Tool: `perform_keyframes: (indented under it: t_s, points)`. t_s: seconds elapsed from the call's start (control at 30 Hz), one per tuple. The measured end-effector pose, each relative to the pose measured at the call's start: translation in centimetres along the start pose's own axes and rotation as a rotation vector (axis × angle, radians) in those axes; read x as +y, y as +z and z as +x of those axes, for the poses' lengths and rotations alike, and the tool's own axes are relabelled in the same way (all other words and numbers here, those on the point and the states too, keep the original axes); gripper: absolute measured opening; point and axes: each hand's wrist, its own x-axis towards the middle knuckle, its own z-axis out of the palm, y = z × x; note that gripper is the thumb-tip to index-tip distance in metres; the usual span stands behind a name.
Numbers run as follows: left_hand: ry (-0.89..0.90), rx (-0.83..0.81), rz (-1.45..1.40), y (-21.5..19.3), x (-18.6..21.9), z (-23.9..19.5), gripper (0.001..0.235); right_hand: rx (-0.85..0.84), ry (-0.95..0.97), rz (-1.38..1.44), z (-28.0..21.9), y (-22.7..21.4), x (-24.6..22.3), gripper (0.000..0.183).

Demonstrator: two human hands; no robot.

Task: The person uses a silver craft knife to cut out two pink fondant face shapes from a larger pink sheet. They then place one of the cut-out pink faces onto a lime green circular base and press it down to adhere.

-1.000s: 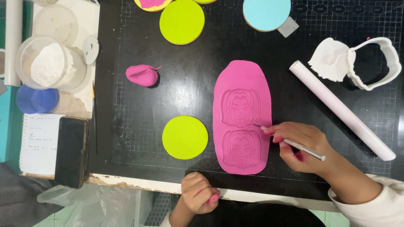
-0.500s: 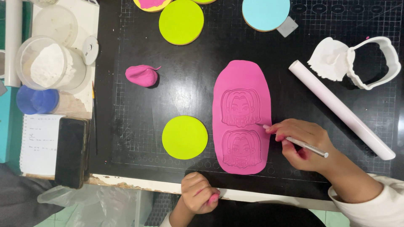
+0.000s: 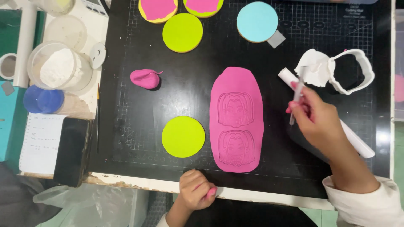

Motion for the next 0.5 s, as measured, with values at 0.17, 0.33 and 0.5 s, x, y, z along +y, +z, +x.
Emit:
perform_keyframes:
  t_s: [0.17, 0.33, 0.5]
  points:
    - [-0.121, -0.067, 0.147, -0.1, 0.6, 0.3, 0.021, -0.052, -0.207, -0.341, 2.7, 2.8, 4.4, 0.040]
    - [-0.318, -0.105, 0.708, -1.5, -0.8, 1.0, 0.047, 0.062, -0.248, -0.638, 2.6, 3.7, 3.6, 0.046]
    - [-0.473, -0.184, 0.751, -3.5, -1.1, 3.7, 0.069, 0.298, -0.691, -0.820, 5.6, 5.2, 1.9, 0.025]
